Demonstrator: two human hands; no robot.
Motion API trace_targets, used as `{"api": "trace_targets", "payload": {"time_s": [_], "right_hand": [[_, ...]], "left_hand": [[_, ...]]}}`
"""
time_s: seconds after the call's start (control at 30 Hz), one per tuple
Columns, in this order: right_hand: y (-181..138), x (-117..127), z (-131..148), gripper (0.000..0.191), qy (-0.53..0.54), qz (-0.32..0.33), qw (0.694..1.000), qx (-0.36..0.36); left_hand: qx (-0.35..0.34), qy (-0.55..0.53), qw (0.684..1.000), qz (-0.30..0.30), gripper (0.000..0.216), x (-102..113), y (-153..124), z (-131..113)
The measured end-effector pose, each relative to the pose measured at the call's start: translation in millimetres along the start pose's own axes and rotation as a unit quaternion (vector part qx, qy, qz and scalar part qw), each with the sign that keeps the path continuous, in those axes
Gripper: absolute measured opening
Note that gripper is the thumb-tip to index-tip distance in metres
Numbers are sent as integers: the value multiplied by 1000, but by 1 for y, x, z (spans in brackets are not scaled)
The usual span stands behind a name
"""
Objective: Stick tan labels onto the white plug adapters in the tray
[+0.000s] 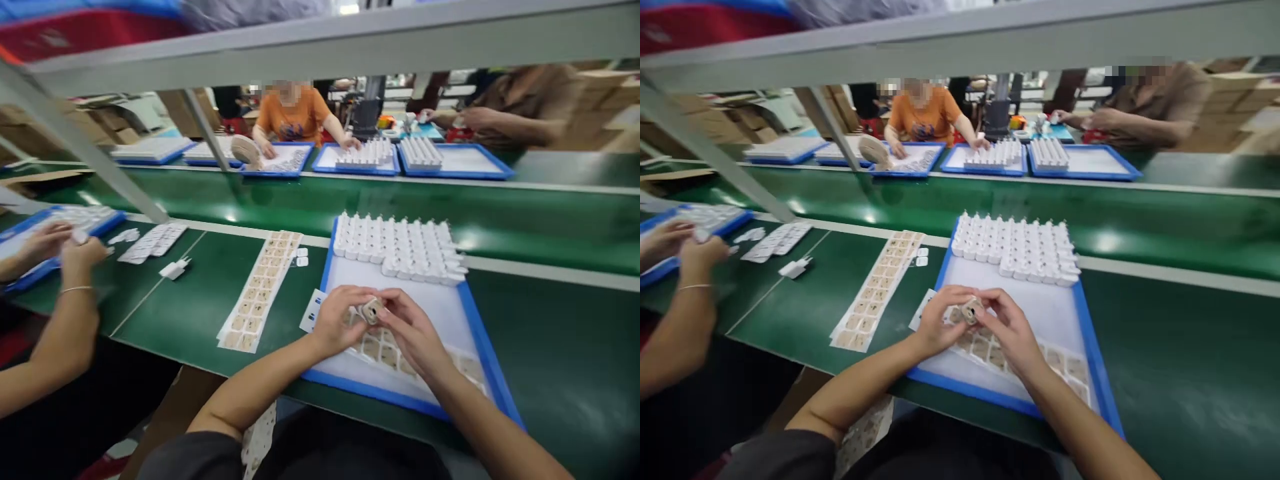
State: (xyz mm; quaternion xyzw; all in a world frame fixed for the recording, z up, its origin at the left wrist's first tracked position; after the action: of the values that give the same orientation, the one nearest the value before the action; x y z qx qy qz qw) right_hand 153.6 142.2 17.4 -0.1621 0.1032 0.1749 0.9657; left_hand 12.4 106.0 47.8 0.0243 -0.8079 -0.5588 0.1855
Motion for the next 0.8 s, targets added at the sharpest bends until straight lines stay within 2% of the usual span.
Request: {"api": "trace_targets", "payload": {"time_s": [0.37, 0.57, 0.7, 0.8], "right_hand": [[-2, -4, 1, 19, -8, 0, 999, 49], [-2, -5, 4, 18, 22, 32, 999, 7], [-8, 0, 24, 16, -111, -7, 989, 102], [-15, 1, 42, 10, -235, -73, 944, 220]], "left_hand": [[-77, 97, 991, 48, 39, -1, 5, -15], [-52, 52, 997, 30, 42, 2, 5, -9], [-44, 39, 998, 36, 42, 1, 5, -9], [-32, 48, 997, 48, 39, -1, 3, -10]]}}
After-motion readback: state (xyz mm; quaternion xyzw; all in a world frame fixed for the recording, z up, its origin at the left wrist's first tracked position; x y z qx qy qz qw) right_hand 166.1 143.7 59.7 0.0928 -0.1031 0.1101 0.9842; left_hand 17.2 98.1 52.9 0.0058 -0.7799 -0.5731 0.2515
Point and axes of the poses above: each hand's wrist, its own y-axis towards the middle knuckle, its own x-axis out of the back of the hand, z = x × y, the point moved 8 cm from there along y, towards the middle knuckle, and after that the axes turned 14 degrees about -x, right-handed, at the moved point
